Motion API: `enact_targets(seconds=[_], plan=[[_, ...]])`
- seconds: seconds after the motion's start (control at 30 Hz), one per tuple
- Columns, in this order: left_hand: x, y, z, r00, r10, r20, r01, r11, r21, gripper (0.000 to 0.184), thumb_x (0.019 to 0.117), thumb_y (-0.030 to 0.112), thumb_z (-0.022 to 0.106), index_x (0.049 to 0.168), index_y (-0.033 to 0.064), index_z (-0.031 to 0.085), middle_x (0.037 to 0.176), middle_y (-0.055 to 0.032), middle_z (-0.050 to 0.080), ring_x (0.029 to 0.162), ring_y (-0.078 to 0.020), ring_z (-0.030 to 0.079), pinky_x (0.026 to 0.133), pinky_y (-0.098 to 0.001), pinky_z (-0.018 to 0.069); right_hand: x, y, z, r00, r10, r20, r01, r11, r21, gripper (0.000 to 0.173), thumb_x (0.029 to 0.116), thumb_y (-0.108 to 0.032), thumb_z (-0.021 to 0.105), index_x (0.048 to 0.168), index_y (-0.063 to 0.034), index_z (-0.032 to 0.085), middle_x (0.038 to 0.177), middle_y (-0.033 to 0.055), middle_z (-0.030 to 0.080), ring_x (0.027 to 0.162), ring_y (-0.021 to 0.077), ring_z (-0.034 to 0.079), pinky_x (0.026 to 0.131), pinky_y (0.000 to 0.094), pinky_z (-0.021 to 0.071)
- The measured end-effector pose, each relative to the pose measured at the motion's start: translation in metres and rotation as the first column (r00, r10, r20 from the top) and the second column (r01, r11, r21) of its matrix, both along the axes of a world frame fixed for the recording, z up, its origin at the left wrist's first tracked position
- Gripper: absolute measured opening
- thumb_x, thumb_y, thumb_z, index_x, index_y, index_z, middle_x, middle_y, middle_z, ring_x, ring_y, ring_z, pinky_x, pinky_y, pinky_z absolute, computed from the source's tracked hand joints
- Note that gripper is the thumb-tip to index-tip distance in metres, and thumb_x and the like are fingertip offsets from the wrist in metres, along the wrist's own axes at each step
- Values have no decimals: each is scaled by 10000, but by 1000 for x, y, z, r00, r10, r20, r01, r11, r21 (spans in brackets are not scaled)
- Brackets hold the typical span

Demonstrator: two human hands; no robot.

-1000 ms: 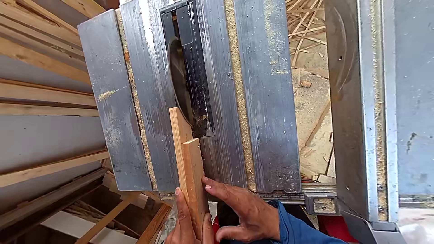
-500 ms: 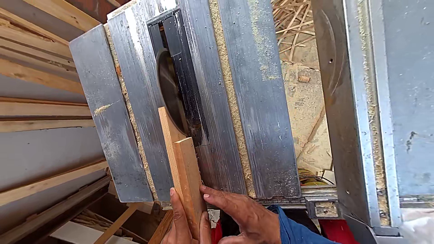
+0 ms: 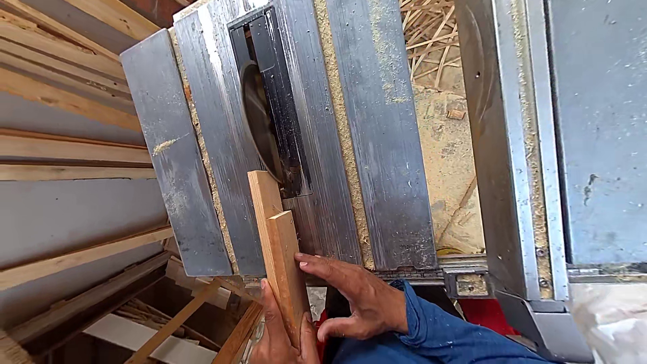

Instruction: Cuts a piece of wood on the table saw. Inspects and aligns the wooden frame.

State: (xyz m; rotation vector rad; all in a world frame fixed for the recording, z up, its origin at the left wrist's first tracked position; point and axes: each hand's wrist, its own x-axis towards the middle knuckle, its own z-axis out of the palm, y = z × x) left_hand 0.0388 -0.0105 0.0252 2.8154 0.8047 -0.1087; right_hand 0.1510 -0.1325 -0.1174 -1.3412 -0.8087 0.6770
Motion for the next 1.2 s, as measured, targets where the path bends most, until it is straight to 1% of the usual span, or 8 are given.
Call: enact_targets(seconds=[0.17, 0.3, 0.7, 0.83, 0.97, 1.03, 1.13, 1.2], plan=[[17, 1, 11, 999, -34, -7, 34, 999, -39, 902, 788, 237, 766, 1486, -172, 368, 968, -196, 759, 678, -213, 742, 571, -403, 613, 3, -1, 0, 999, -23, -23, 24, 999, 40, 967, 842, -641, 731, 1542, -49, 423, 1582, 184, 445, 1474, 286, 432, 1222, 449, 396], [29, 7, 17, 998, -52, -31, 50, 996, -70, 935, 781, 238, 770, 1501, -173, 335, 970, -197, 756, 697, -209, 745, 590, -401, 618, 6, 1, 0, 999, -42, -32, 44, 997, 62, 999, 826, -672, 725, 1541, -42, 424, 1584, 195, 438, 1466, 295, 443, 1216, 449, 404], [55, 14, 16, 998, -51, -38, 46, 992, -114, 966, 787, 211, 792, 1512, -183, 289, 1072, -254, 732, 761, -217, 750, 660, -410, 629, 12, 1, -1, 996, -60, -73, 68, 992, 111, 999, 812, -600, 781, 1551, -44, 403, 1602, 210, 403, 1480, 290, 422, 1213, 435, 416], [58, 14, 15, 998, -66, -14, 65, 994, -89, 961, 779, 227, 780, 1510, -177, 306, 996, -223, 747, 716, -204, 743, 622, -391, 622, 12, 2, 0, 995, -77, -62, 83, 991, 104, 1007, 803, -613, 783, 1549, -49, 408, 1602, 202, 406, 1477, 287, 427, 1209, 437, 420], [59, 19, 15, 995, -96, -7, 95, 993, -64, 974, 785, 284, 781, 1532, -132, 315, 1008, -173, 758, 733, -195, 748, 592, -396, 622, 8, 3, -2, 995, -92, -47, 97, 990, 103, 1013, 800, -637, 771, 1551, -61, 412, 1600, 190, 414, 1472, 287, 435, 1202, 445, 432], [64, 24, 9, 994, -104, -32, 102, 994, -45, 954, 805, 321, 754, 1538, -112, 325, 994, -151, 758, 736, -216, 745, 568, -424, 608, 9, 4, -2, 994, -103, -23, 104, 991, 81, 1023, 794, -677, 753, 1547, -69, 422, 1595, 179, 427, 1466, 279, 444, 1193, 447, 439], [64, 35, 0, 993, -93, -72, 85, 990, -110, 926, 849, 344, 723, 1548, -99, 308, 1074, -163, 742, 820, -247, 749, 630, -471, 616, 4, 5, 0, 993, -119, 1, 119, 992, 47, 1005, 807, -705, 722, 1542, -80, 440, 1580, 156, 457, 1458, 261, 457, 1188, 447, 443], [41, 43, 2, 999, -50, 21, 54, 974, -220, 961, 844, 355, 733, 1579, -59, 273, 1140, -168, 730, 866, -225, 749, 670, -455, 630, 0, 7, 5, 982, -169, -80, 172, 984, 40, 941, 854, -640, 725, 1514, -25, 458, 1541, 172, 498, 1417, 261, 507, 1171, 445, 470]])
